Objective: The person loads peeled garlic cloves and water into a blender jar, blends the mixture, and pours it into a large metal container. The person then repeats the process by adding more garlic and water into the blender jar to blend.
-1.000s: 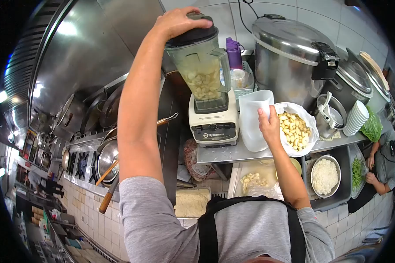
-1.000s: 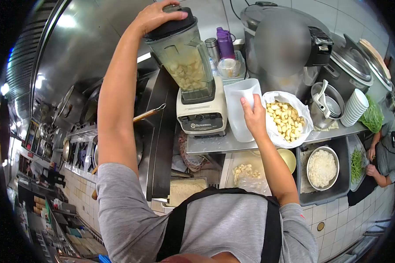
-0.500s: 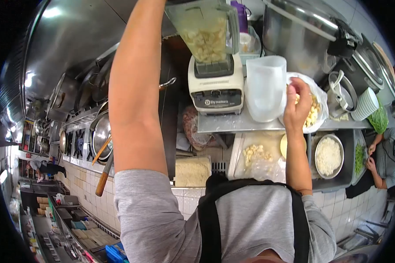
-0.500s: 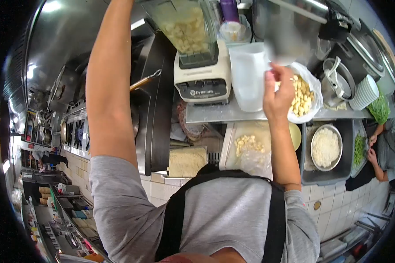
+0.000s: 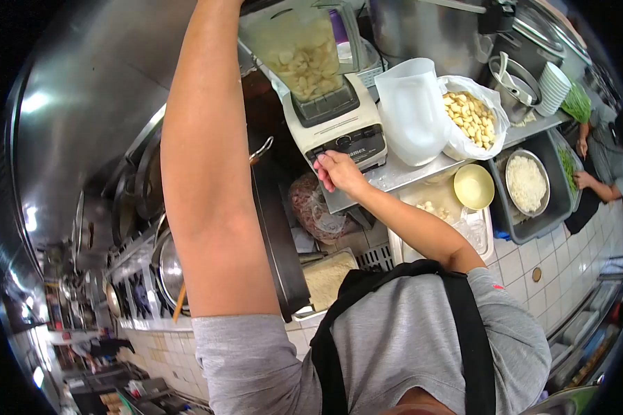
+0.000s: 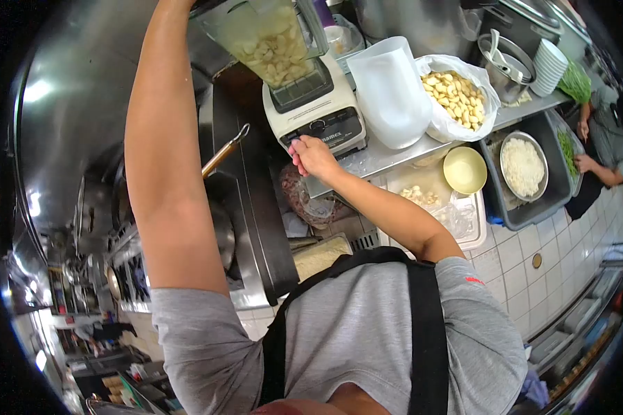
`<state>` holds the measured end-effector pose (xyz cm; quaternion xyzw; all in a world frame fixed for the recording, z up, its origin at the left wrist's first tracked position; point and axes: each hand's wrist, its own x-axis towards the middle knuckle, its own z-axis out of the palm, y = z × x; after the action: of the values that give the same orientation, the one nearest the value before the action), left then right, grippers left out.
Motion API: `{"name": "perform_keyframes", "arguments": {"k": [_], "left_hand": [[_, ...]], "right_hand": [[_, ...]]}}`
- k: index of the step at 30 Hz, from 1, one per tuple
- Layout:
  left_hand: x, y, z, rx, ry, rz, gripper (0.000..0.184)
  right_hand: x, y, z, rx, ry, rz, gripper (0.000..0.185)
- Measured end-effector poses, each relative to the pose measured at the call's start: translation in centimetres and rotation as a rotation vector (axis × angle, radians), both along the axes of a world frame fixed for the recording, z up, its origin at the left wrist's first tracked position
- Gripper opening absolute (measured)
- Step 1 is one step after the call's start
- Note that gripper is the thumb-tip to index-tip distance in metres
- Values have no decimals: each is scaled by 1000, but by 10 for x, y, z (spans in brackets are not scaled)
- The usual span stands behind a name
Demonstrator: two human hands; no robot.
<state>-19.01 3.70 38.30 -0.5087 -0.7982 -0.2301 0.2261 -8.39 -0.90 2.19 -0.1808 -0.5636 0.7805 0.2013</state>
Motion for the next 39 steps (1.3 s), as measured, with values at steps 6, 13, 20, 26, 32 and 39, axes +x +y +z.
{"name": "perform_keyframes", "arguments": {"k": [6,13,20,26,32,39], "left_hand": [[7,-4,4,-40,-42,-39,65],[15,-12,2,3,-8,12,66],[8,-6,1,-14,-3,28,68],[10,-5,2,-37,-3,38,66],[12,-6,2,-35,-8,39,63],[2,-5,-7,209,34,-32,61]], "right_hand": [[-4,-5,9,-100,-55,-77,30],[-3,-4,17,-187,-40,-59,29],[3,-1,18,-229,-19,11,25],[3,1,1,-215,7,53,25],[34,7,39,240,-185,134,25],[41,100,168,1063,361,-853,39]]}}
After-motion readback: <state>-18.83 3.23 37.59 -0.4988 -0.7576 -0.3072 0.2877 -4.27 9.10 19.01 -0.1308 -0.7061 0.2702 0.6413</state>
